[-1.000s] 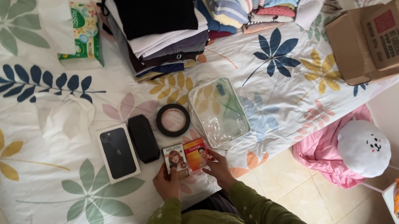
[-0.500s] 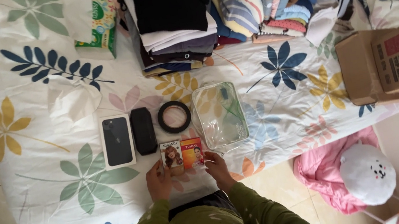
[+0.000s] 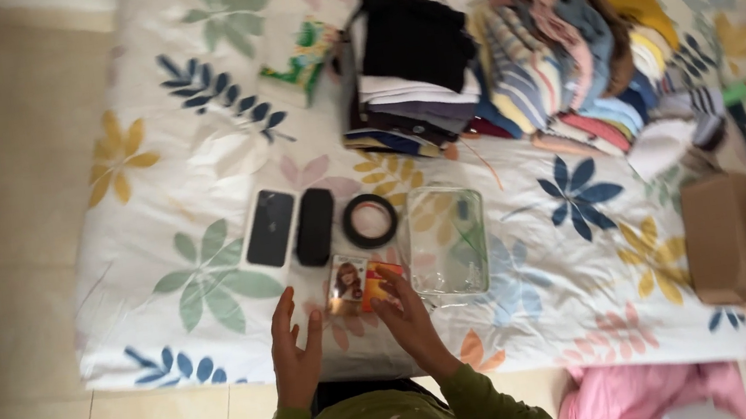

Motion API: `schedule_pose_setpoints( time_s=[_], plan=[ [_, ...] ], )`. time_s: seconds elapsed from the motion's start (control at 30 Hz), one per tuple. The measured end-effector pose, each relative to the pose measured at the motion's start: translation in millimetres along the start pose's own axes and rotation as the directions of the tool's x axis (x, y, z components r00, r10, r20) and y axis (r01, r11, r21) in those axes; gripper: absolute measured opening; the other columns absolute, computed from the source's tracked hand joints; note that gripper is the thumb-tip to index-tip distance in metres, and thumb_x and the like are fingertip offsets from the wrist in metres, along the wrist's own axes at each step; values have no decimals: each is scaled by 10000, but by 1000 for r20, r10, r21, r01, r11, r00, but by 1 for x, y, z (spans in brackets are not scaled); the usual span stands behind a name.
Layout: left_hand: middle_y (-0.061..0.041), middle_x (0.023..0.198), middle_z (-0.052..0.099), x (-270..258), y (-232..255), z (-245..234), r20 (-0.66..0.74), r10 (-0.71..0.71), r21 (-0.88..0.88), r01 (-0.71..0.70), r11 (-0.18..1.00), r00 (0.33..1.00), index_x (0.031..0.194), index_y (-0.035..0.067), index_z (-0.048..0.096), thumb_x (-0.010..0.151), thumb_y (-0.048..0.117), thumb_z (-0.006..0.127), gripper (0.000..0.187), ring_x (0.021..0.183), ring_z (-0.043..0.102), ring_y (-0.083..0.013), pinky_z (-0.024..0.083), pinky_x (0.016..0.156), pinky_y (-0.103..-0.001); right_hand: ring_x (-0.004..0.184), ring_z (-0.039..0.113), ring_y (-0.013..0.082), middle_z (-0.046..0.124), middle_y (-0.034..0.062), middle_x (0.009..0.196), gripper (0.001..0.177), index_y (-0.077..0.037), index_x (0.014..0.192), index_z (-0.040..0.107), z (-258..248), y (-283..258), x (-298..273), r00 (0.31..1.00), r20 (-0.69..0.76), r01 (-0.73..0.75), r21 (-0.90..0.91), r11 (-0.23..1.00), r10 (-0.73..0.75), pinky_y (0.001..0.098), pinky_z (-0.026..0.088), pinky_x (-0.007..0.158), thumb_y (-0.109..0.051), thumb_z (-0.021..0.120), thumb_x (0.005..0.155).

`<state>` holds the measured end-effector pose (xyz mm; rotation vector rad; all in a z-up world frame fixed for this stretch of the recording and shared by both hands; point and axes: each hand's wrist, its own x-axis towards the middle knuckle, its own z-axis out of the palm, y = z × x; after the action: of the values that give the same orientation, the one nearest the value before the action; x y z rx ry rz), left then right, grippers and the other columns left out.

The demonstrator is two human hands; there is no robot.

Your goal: The person repeatedly takes items from a cluttered cabinet and places them on a nearby bed. Items handled include a black case, a roll of tape, a phone box, a plastic container, small boxes, hair clips, and a purple box. The person walks back and forth between the cabinet and the bed multiple times.

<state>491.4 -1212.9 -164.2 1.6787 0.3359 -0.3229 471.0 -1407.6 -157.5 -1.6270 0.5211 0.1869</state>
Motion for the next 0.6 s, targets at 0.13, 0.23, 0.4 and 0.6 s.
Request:
schedule_pose_setpoints(
  time_s=[0.13, 0.23, 0.4, 0.6],
  plan=[
    [-11, 1648, 405, -38, 21, -22, -55, 82, -55, -85, 995, 995, 1558, 204, 407, 957, 379, 574, 648, 1522, 393, -220, 367, 1194, -430, 1492, 437, 268, 460, 35, 1600, 608, -170, 1522, 461, 21, -32, -16, 966, 177, 187, 9, 982, -186, 409, 452, 1160, -339, 641, 965],
    [4, 1657, 397, -68, 22, -44, -116, 60, -124, -75, 990, 991, 1557, 202, 400, 950, 342, 589, 651, 1522, 407, -221, 390, 1186, -424, 1496, 434, 257, 420, 16, 1635, 633, -188, 1540, 435, 41, -31, -26, 929, 305, 215, 19, 977, -210, 411, 443, 1155, -326, 655, 963],
    [6, 1637, 437, -103, 25, -84, -245, -35, -203, -16, 979, 969, 1540, 236, 431, 945, 306, 589, 620, 1515, 433, -193, 394, 1186, -399, 1492, 441, 281, 415, 40, 1638, 635, -183, 1525, 438, 77, -66, -60, 861, 472, 232, -27, 972, -193, 452, 415, 1188, -366, 651, 956],
    [49, 1640, 434, -127, 11, -141, -374, -72, -270, -35, 962, 925, 1549, 223, 427, 923, 373, 589, 664, 1511, 437, -169, 433, 1170, -391, 1491, 446, 240, 405, 10, 1644, 607, -200, 1532, 435, 136, -94, -97, 767, 625, 241, -76, 968, -142, 418, 438, 1171, -322, 635, 972]
  ],
)
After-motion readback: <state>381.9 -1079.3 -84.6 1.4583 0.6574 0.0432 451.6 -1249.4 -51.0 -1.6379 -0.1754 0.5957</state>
